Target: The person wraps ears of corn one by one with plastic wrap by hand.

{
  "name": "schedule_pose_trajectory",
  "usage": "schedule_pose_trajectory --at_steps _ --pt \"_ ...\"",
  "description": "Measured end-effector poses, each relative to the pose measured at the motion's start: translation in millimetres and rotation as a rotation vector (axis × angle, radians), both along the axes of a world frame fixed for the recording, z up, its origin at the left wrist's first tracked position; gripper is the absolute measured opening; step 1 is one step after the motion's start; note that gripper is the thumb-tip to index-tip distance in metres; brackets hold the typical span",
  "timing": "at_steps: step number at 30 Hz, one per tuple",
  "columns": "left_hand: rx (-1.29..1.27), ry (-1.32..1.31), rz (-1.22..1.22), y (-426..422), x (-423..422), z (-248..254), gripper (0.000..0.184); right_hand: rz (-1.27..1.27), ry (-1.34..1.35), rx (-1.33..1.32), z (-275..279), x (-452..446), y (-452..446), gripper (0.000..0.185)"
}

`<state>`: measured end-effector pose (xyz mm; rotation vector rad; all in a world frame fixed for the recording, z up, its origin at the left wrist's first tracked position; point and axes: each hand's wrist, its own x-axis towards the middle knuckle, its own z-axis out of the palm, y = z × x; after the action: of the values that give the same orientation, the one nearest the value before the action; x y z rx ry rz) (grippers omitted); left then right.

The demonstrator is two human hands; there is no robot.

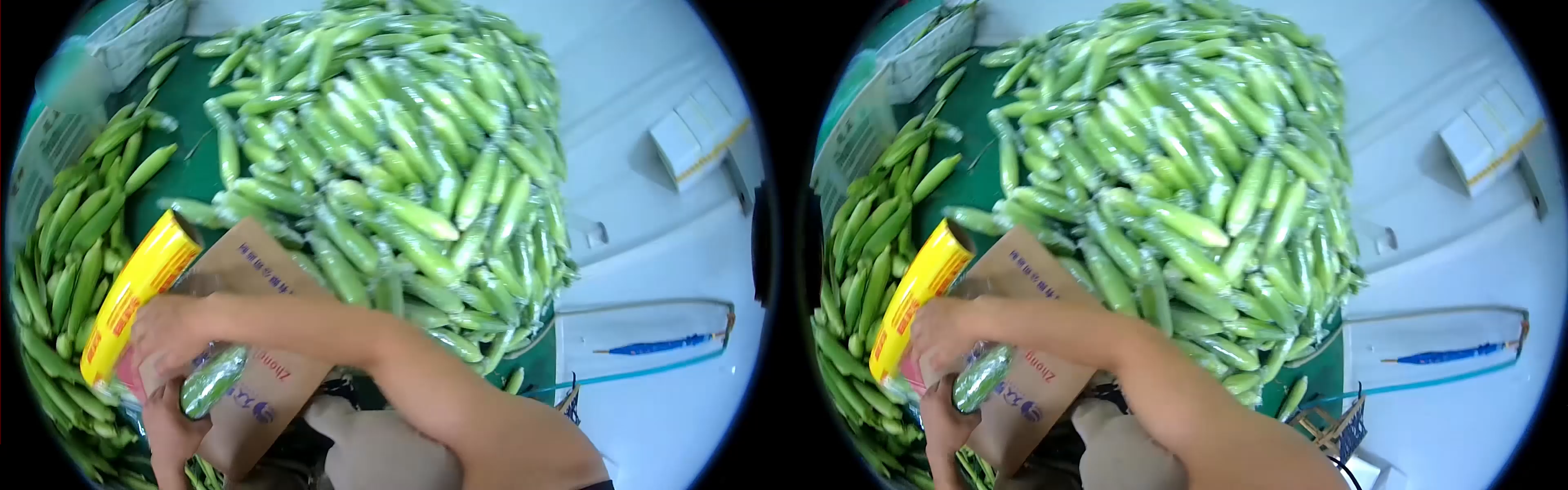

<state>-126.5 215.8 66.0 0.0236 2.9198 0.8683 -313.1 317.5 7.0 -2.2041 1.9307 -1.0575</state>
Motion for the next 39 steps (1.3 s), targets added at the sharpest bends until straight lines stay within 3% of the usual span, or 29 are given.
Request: schedule_pose_trajectory --at_steps 3,6,9,10,12,13,15,17,19,21,23,24,27,28,30,31,33,34,35,37,38,39 --pt "0.098 -0.284 -0.076 -9.6 -7.9 17.9 0.053 0.028 0.316 0.002 -72.1 22.8 0.1 0.042" --pt "0.274 -0.523 -0.118 -7.6 -2.7 13.9 0.058 0.046 0.229 0.026 -69.1 27.9 15.6 0.048" --pt "0.396 -0.443 -0.142 6.4 24.6 -7.1 0.075 0.087 0.256 0.193 -60.1 31.7 18.3 0.056" --pt "0.351 -0.504 -0.262 9.3 33.9 -9.0 0.077 0.107 0.185 0.207 -55.7 32.6 18.8 0.057" --pt "0.472 -0.784 -0.388 25.3 59.1 -15.7 0.075 0.191 0.073 0.191 -86.2 27.0 14.1 0.062" --pt "0.643 -1.095 -0.55 35.7 78.6 -36.5 0.067 0.202 0.073 0.211 -80.6 25.8 19.3 0.062" --pt "0.738 -1.295 -0.645 44.0 72.1 -37.3 0.064 0.155 0.135 0.216 -63.4 22.2 28.7 0.062" --pt "0.774 -1.299 -0.684 44.9 64.6 -40.0 0.07 0.115 0.162 0.247 -42.7 20.6 26.9 0.062" --pt "1.173 -1.402 -0.466 44.8 92.0 -73.6 0.074 0.12 0.163 0.271 -29.9 22.4 22.8 0.063" --pt "1.447 -1.431 -0.284 46.0 114.9 -97.8 0.079 0.17 -0.267 0.309 -18.3 60.5 58.2 0.061" --pt "1.641 -1.43 -0.094 49.4 133.2 -113.1 0.084 0.255 -0.591 0.636 26.5 94.0 100.4 0.071" --pt "1.601 -1.341 -0.065 46.9 139.1 -113.5 0.075 0.331 -0.668 0.893 50.1 104.9 112.9 0.075" --pt "1.907 -1.618 -0.083 43.4 125.2 -99.6 0.064 0.379 -0.764 1.611 65.6 121.4 128.0 0.088" --pt "1.956 -1.59 -0.005 44.0 121.3 -86.2 0.051 0.314 -0.919 1.413 42.0 127.9 153.5 0.082" --pt "1.782 -1.575 0.019 38.0 123.9 -90.6 0.048 0.324 -0.977 1.218 25.5 140.2 162.6 0.078" --pt "1.356 -1.165 -0.184 30.7 131.0 -100.4 0.05 0.253 -1.002 1.139 24.9 140.7 173.9 0.076" --pt "1.04 -0.763 -0.1 7.1 111.8 -28.8 0.051 0.187 -1.063 0.942 25.1 144.4 172.8 0.065" --pt "1.155 -0.738 0.314 3.2 111.0 -7.3 0.042 0.152 -1.093 0.759 20.3 147.8 169.9 0.062" --pt "1.243 -0.362 0.482 -3.2 114.6 -3.5 0.027 0.077 -0.98 0.627 23.5 145.2 160.8 0.061" --pt "1.438 -0.017 0.831 -49.1 102.7 -38.9 0.032 -0.104 -0.854 0.422 31.1 139.0 139.1 0.059" --pt "1.493 0.187 0.962 -73.4 99.1 -55.6 0.037 -0.208 -0.914 0.414 46.9 134.2 126.7 0.059" --pt "1.53 0.392 1.296 -74.9 73.5 -49.5 0.039 -0.292 -0.987 0.392 59.5 132.9 113.3 0.06"
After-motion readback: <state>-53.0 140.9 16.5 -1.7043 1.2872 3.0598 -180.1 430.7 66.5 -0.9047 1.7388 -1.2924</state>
